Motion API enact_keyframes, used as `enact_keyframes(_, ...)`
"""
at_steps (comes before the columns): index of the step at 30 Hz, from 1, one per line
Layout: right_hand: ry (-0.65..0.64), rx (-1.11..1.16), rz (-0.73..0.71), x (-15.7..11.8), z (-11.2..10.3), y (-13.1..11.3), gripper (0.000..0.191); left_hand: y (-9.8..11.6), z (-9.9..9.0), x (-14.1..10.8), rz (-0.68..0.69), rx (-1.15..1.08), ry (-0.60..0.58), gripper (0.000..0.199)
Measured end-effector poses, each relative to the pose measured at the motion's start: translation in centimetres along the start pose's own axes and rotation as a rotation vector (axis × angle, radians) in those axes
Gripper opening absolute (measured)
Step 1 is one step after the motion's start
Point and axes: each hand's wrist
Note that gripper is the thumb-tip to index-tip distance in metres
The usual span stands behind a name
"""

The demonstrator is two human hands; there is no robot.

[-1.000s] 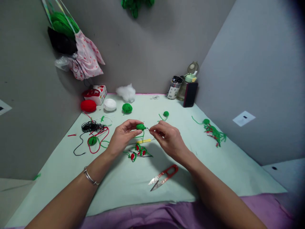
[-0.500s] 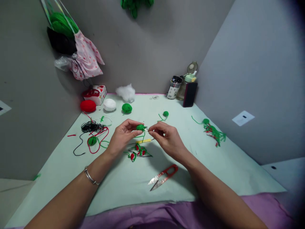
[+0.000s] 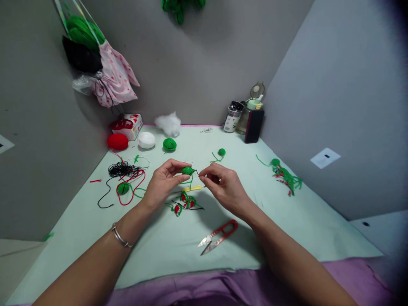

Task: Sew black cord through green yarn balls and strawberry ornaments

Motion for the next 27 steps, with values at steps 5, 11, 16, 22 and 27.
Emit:
enact_keyframes(5,-0.011,0.023,0.022,0.06,0.11,0.23,0.012,0.30,0.22,-0.06,0.015,-0.004,0.020,0.026)
enact_keyframes(11,0.012,0.150,0.084,0.27,0.37,0.30,0.010,0.00,0.34,-0.04,0.011,-0.021,0.012,0.027)
enact_keyframes(16,0.010,0.403,0.168,0.43,0.46,0.64,0.010,0.09,0.43,-0.22,0.005,-0.062,-0.029,0.028)
enact_keyframes(22,0.035,0.592,0.235,0.52,0.80,0.73,0.026,0.61,0.83,-0.57,0.034,-0.058,-0.028,0.027)
enact_keyframes(27,0.037,0.571,0.228,0.70,0.66,0.72,0.027,0.78,0.79,-0.68,0.048,-0.060,-0.039,0.026)
Point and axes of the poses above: each hand's wrist, its own x-axis towards the middle knuckle, its own z-axis out of the palm, y = z × x, and after that the axes turned 9 degrees about -z, right-handed
